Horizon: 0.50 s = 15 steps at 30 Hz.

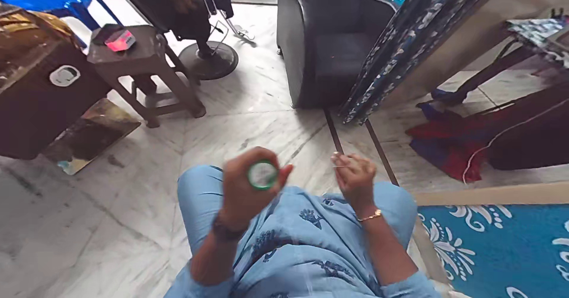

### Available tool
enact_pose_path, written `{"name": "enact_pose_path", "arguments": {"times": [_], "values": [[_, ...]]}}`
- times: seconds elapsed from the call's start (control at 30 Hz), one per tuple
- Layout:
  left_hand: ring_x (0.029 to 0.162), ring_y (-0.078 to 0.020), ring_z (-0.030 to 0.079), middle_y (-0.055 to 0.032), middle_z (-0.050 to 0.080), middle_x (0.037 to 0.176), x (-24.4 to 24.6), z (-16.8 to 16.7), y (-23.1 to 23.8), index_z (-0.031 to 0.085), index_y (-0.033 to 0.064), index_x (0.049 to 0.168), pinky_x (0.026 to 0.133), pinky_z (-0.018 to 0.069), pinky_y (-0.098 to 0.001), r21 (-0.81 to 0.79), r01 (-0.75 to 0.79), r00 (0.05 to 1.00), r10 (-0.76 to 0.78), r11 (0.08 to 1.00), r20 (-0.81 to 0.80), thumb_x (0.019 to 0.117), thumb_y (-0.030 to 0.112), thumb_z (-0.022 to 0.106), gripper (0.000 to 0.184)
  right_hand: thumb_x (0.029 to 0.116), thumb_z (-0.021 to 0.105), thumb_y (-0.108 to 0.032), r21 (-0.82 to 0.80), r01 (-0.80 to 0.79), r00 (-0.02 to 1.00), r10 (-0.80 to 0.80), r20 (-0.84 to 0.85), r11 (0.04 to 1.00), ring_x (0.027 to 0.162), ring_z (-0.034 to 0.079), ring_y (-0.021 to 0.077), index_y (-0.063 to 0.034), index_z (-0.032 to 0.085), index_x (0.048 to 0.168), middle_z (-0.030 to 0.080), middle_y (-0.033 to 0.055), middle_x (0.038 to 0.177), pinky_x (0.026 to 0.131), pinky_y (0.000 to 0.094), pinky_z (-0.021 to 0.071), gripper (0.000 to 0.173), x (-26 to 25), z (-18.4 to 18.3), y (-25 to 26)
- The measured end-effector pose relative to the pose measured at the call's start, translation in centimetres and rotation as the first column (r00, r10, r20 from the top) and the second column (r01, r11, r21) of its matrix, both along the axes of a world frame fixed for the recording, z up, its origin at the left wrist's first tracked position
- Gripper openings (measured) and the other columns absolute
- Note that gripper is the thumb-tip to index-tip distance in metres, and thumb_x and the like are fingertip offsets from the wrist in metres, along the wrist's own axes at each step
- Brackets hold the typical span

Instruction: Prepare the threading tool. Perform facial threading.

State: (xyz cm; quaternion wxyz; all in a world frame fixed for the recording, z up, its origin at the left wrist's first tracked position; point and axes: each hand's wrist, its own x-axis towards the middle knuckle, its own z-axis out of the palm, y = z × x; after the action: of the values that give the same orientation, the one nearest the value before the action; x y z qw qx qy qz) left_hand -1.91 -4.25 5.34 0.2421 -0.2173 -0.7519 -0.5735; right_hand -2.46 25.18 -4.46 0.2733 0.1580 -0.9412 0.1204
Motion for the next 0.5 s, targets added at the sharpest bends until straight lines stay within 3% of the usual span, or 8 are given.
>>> {"name": "enact_pose_path", "arguments": {"times": [0.1, 0.2, 0.27, 0.3, 0.33, 0.4, 0.43, 0.5], "values": [[0.081, 0.0054, 0.064, 0.0166, 0.068, 0.089, 0.7, -0.9, -6.0, 0.068, 0.0271, 0.104, 0.074, 0.0554, -0.0157, 0.047, 0.059, 0.998, -0.06, 0.997, 0.009, 0.0899, 0.038, 0.08, 0.022, 0.1035, 0.059, -0.029, -0.003, 0.075, 0.967, -0.073, -0.246, 0.997, 0.098, 0.068, 0.0277, -0.013, 0.076, 0.117, 0.078, 0.0074, 0.103, 0.098, 0.0496, 0.0426, 0.026, 2.9, 7.1, 2.2], [0.084, 0.003, 0.067, 0.021, 0.069, 0.092, 0.9, -2.2, -8.7, 0.068, 0.0366, 0.108, 0.078, 0.0577, -0.019, 0.156, 0.038, 0.994, -0.053, 0.987, 0.095, 0.0895, 0.038, 0.08, 0.022, 0.1035, 0.059, -0.042, -0.068, 0.071, 0.923, -0.092, -0.375, 0.995, 0.067, 0.06, 0.0207, -0.0141, 0.07, 0.122, 0.066, 0.0078, 0.068, 0.085, 0.0392, 0.0462, 0.035, 5.1, 10.6, 3.0], [0.082, 0.0031, 0.066, 0.0166, 0.068, 0.09, -0.3, -4.1, -8.4, 0.067, 0.0243, 0.103, 0.077, 0.0576, -0.0194, 0.095, -0.11, 0.978, 0.091, 0.989, 0.189, 0.0877, 0.036, 0.082, 0.025, 0.1041, 0.058, -0.038, -0.046, 0.069, 0.936, -0.081, -0.343, 0.997, 0.061, 0.058, 0.0212, -0.0142, 0.072, 0.124, 0.064, 0.0067, 0.062, 0.077, 0.0403, 0.0478, 0.034, 4.7, 10.0, 2.3], [0.083, 0.0012, 0.065, 0.0093, 0.066, 0.09, -1.3, -5.6, -8.0, 0.064, 0.0114, 0.105, 0.079, 0.0575, -0.0218, -0.004, -0.202, 0.947, 0.197, 0.979, 0.252, 0.0876, 0.033, 0.081, 0.033, 0.1043, 0.057, -0.036, -0.017, 0.069, 0.955, -0.071, -0.289, 0.997, 0.057, 0.058, 0.0225, -0.0144, 0.073, 0.125, 0.062, 0.0063, 0.059, 0.071, 0.0426, 0.0483, 0.034, 3.9, 8.8, 1.8], [0.084, -0.0048, 0.065, -0.0018, 0.067, 0.091, -2.4, -7.4, -7.6, 0.065, -0.0005, 0.107, 0.081, 0.0566, -0.0279, -0.123, -0.275, 0.897, 0.3, 0.954, 0.324, 0.0869, 0.03, 0.08, 0.04, 0.1039, 0.057, -0.034, 0.012, 0.057, 0.974, -0.053, -0.219, 0.998, 0.052, 0.056, 0.0239, -0.0139, 0.075, 0.125, 0.06, 0.006, 0.055, 0.065, 0.0446, 0.0473, 0.034, 2.8, 7.1, 1.4], [0.088, -0.0194, 0.066, -0.0164, 0.069, 0.097, -3.7, -9.2, -6.9, 0.066, -0.007, 0.11, 0.084, 0.0537, -0.0435, -0.25, -0.338, 0.79, 0.418, 0.907, 0.449, 0.0858, 0.025, 0.081, 0.043, 0.1027, 0.056, -0.033, 0.055, 0.049, 0.997, -0.045, -0.061, 0.997, 0.049, 0.057, 0.0252, -0.014, 0.074, 0.128, 0.059, 0.0054, 0.053, 0.058, 0.0452, 0.0469, 0.036, 0.3, 3.8, 0.5], [0.085, -0.0148, 0.065, -0.0114, 0.068, 0.094, -4.1, -9.0, -6.9, 0.066, -0.0043, 0.108, 0.081, 0.0543, -0.0389, -0.233, -0.347, 0.792, 0.417, 0.908, 0.446, 0.0853, 0.027, 0.082, 0.042, 0.1018, 0.057, -0.032, 0.039, 0.061, 0.998, -0.06, -0.018, 0.997, 0.049, 0.059, 0.0261, -0.0116, 0.072, 0.129, 0.06, 0.0062, 0.054, 0.055, 0.0455, 0.0475, 0.037, -0.6, 3.4, 0.2], [0.082, 0.0, 0.065, 0.0082, 0.067, 0.088, -2.7, -7.2, -7.5, 0.065, 0.0096, 0.104, 0.078, 0.0582, -0.0229, 0.005, -0.266, 0.9, 0.247, 0.964, 0.359, 0.0851, 0.029, 0.082, 0.033, 0.098, 0.061, -0.027, -0.071, 0.103, 0.994, -0.105, -0.017, 0.992, 0.049, 0.059, 0.0258, -0.005, 0.07, 0.131, 0.061, 0.0075, 0.056, 0.053, 0.046, 0.0478, 0.041, 0.0, 5.1, 0.5]]}}
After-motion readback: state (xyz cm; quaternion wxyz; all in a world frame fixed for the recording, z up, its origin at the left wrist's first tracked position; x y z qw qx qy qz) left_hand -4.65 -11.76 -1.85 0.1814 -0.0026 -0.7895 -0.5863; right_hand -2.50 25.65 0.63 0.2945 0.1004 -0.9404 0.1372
